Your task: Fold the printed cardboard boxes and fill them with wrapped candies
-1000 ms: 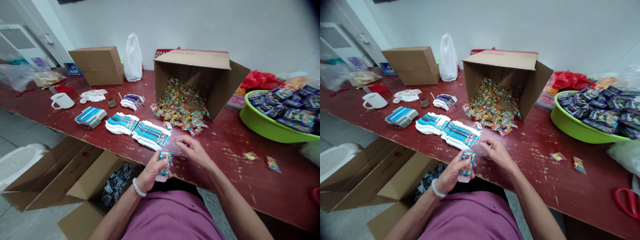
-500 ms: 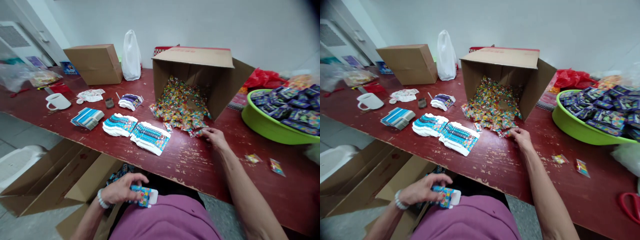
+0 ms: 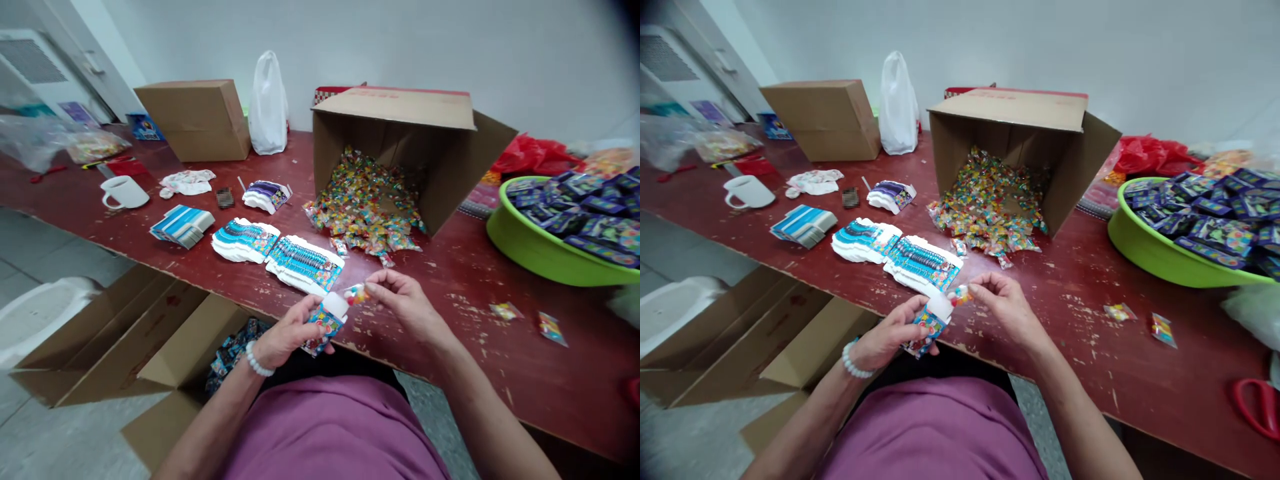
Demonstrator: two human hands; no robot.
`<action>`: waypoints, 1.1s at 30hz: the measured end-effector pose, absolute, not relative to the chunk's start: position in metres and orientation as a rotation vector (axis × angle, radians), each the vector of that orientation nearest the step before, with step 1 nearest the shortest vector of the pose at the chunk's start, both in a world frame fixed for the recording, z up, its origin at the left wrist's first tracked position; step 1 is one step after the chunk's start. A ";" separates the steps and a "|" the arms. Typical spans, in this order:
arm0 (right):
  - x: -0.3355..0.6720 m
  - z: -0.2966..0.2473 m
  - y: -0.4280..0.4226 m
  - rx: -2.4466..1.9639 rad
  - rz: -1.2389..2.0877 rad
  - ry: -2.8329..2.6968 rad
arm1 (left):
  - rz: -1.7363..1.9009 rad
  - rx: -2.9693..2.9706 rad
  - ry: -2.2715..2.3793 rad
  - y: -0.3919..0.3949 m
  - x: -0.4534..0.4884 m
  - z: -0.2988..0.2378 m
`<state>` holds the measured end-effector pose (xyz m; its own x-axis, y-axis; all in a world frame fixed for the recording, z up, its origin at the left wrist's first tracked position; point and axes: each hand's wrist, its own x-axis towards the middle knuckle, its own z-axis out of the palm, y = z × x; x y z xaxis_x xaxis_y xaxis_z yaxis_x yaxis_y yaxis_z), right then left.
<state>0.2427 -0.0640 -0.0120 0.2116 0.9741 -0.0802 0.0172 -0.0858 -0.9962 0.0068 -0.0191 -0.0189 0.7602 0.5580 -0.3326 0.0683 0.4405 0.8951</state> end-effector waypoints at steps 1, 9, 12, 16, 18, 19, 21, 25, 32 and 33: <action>0.237 -0.011 -0.066 -1.388 1.095 -1.074 | 0.331 1.081 0.645 -0.021 0.011 -0.017; 0.219 -0.004 -0.081 -1.473 0.675 -1.571 | 0.392 1.034 0.603 -0.032 0.022 -0.011; 0.223 0.004 -0.082 -1.484 0.422 -1.665 | 0.399 1.088 0.638 -0.032 0.021 -0.013; 0.223 0.009 -0.083 -1.460 0.279 -1.843 | 0.363 1.235 0.666 -0.032 0.020 -0.013; 0.217 0.008 -0.084 -1.437 0.264 -1.928 | 0.359 1.292 0.673 -0.033 0.022 -0.013; 0.212 0.007 -0.085 -1.421 0.273 -1.950 | 0.362 1.321 0.675 -0.034 0.023 -0.012; 0.205 0.005 -0.087 -1.365 0.375 -1.933 | 0.382 1.345 0.671 -0.035 0.026 -0.012; 0.205 0.003 -0.088 -1.340 0.619 -1.618 | 0.494 1.120 0.697 -0.037 0.028 -0.011; 0.200 -0.015 -0.087 -1.355 0.620 -1.453 | 0.616 0.688 0.791 -0.034 0.029 -0.021; 0.195 -0.018 -0.088 -1.317 0.643 -1.460 | 0.649 0.676 0.791 -0.034 0.030 -0.024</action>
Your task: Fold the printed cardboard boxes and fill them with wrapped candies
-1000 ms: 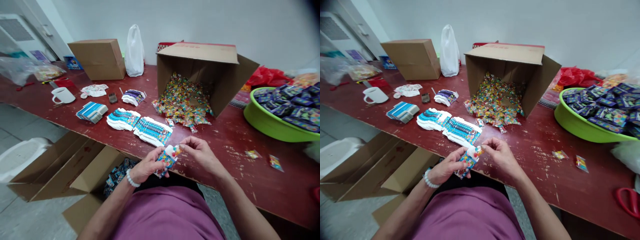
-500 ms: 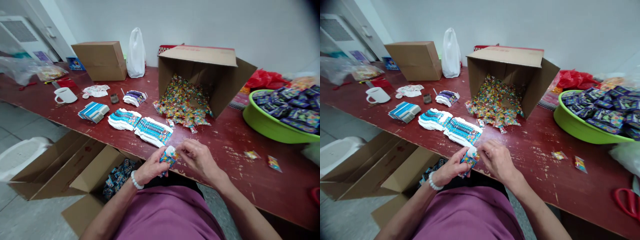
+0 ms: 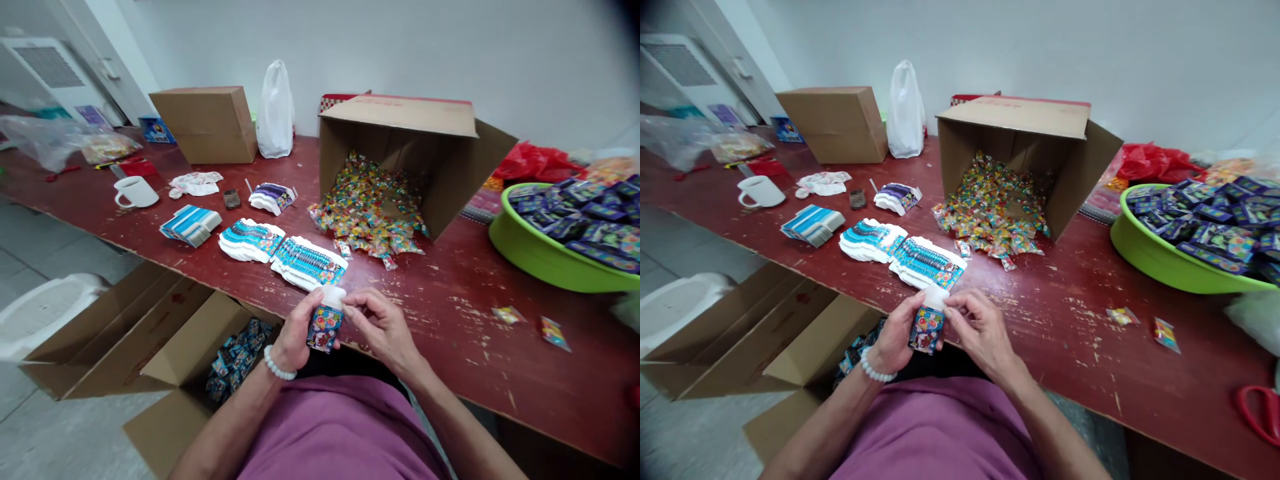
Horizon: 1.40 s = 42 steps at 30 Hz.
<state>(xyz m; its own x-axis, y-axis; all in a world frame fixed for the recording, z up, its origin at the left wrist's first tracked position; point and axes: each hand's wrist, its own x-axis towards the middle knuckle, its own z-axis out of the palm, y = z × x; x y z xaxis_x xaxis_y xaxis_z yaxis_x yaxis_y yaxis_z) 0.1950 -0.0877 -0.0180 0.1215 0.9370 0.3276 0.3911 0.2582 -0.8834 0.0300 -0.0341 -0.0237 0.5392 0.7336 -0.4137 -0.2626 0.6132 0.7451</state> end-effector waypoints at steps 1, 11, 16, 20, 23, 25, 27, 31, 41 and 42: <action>0.190 -0.021 -0.088 -1.288 0.664 -1.456 | 0.679 0.667 0.789 -0.035 0.031 -0.026; 0.180 -0.034 -0.075 -1.250 1.010 -1.145 | 0.789 0.823 0.835 -0.040 0.032 -0.022; 0.182 -0.025 -0.077 -1.255 0.639 -1.502 | 0.816 0.762 0.859 -0.040 0.033 -0.019; 0.184 -0.025 -0.074 -1.240 0.795 -1.420 | 0.778 0.706 0.895 -0.041 0.034 -0.020; 0.186 -0.027 -0.071 -1.234 0.981 -1.233 | 0.724 0.678 0.834 -0.041 0.035 -0.019; 0.189 -0.023 -0.071 -1.226 0.999 -1.285 | 0.674 0.656 0.762 -0.040 0.034 -0.017; 0.193 -0.015 -0.073 -1.217 0.927 -1.446 | 0.642 0.642 0.728 -0.039 0.033 -0.015; 0.198 -0.003 -0.078 -1.187 0.879 -1.626 | 0.637 0.628 0.753 -0.038 0.033 -0.015; 0.183 -0.011 -0.071 -1.167 1.424 -1.026 | 0.647 0.726 0.744 -0.042 0.038 -0.020; 0.182 -0.008 -0.070 -1.137 1.442 -1.004 | 0.644 0.744 0.736 -0.042 0.038 -0.020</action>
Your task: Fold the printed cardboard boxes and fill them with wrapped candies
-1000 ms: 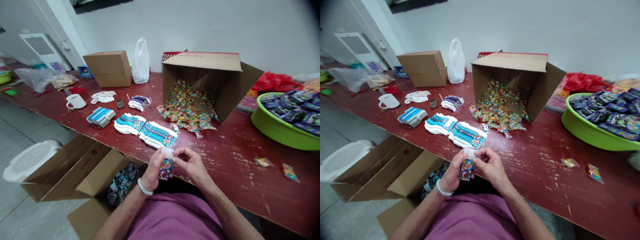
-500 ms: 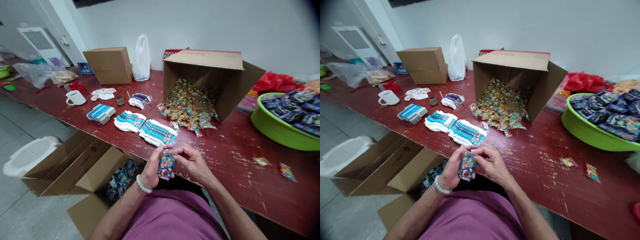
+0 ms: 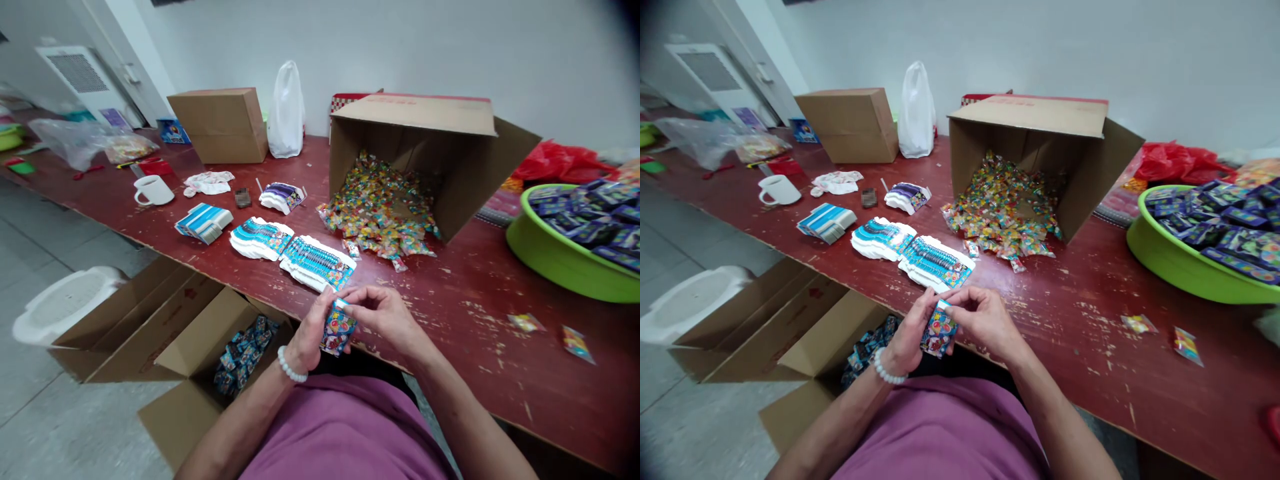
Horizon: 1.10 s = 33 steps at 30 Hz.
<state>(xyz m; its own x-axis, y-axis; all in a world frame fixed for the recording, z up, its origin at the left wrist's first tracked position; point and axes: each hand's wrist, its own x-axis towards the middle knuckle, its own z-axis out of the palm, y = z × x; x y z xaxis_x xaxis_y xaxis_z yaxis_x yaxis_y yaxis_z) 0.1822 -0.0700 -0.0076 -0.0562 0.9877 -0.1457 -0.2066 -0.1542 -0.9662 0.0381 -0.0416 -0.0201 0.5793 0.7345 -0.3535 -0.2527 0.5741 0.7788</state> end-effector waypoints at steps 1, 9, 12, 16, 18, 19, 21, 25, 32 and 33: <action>0.182 -0.005 -0.069 -1.122 1.433 -1.001 | 0.641 0.763 0.732 -0.041 0.038 -0.020; 0.190 -0.009 -0.078 -1.162 1.112 -1.423 | 0.629 0.785 0.742 -0.037 0.032 -0.016; 0.186 -0.016 -0.085 -1.197 0.762 -1.664 | 0.610 0.605 0.705 -0.034 0.034 -0.018; 0.173 -0.028 -0.090 -1.278 0.416 -1.868 | 0.710 0.451 0.698 -0.027 0.037 -0.018; 0.166 -0.032 -0.089 -1.380 0.286 -1.941 | 0.750 0.424 0.700 -0.025 0.037 -0.017; 0.163 -0.033 -0.087 -1.431 0.237 -1.966 | 0.776 0.422 0.701 -0.025 0.037 -0.017; 0.157 -0.034 -0.083 -1.469 0.190 -1.999 | 0.814 0.420 0.694 -0.026 0.037 -0.020; 0.147 -0.037 -0.072 -1.332 0.326 -2.022 | 0.805 0.405 0.766 -0.029 0.026 -0.033; 0.184 -0.064 -0.021 -1.376 0.411 -1.863 | 0.978 0.869 1.262 -0.027 -0.062 -0.065; 0.196 -0.071 -0.010 -1.480 0.374 -1.801 | 1.023 0.926 1.381 -0.026 -0.081 -0.071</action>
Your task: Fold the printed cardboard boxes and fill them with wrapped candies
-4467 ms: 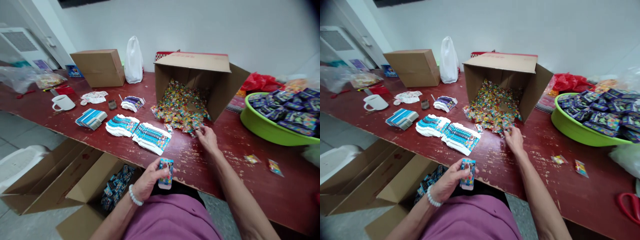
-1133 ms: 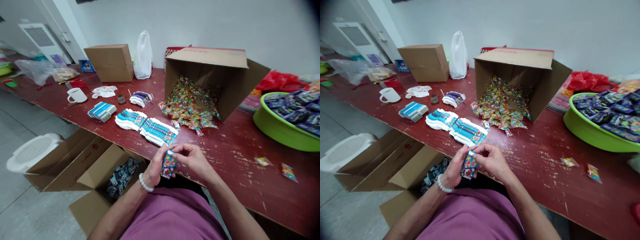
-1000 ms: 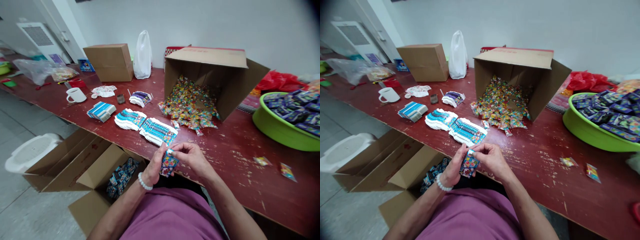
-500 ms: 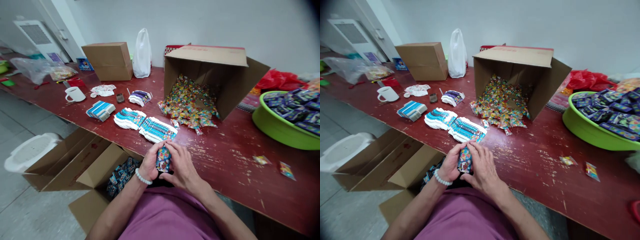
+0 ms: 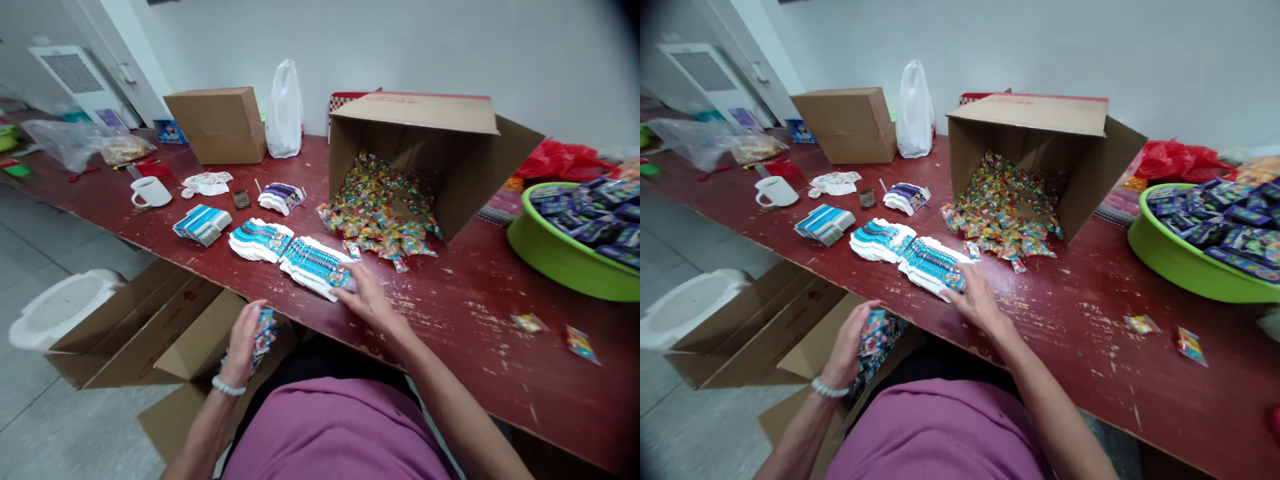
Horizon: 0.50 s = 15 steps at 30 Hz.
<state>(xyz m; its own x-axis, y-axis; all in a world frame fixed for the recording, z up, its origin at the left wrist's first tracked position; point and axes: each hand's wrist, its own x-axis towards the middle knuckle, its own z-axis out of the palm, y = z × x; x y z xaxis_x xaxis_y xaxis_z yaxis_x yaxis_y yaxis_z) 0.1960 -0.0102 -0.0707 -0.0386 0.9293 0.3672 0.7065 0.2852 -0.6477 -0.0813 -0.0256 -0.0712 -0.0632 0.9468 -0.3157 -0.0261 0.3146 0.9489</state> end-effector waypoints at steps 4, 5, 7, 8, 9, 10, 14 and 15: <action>0.228 -0.092 0.020 -1.797 0.324 -1.760 | 0.960 1.134 1.822 -0.023 -0.149 -0.095; 0.231 -0.095 0.023 -1.869 0.321 -1.761 | 0.944 1.131 1.834 -0.023 -0.159 -0.098; 0.231 -0.099 0.026 -2.007 0.317 -1.744 | 0.940 1.108 1.813 -0.023 -0.166 -0.099; 0.230 -0.100 0.026 -2.060 0.328 -1.725 | 0.956 1.104 1.790 -0.023 -0.164 -0.096; 0.229 -0.100 0.026 -2.091 0.347 -1.697 | 0.981 1.111 1.761 -0.022 -0.157 -0.093; 0.228 -0.100 0.027 -2.094 0.377 -1.656 | 1.010 1.130 1.724 -0.021 -0.148 -0.088; 0.227 -0.100 0.030 -1.904 0.596 -1.298 | 1.086 1.291 1.470 -0.012 -0.096 -0.069; 0.228 -0.100 0.030 -1.846 0.650 -1.228 | 1.087 1.341 1.424 -0.009 -0.083 -0.065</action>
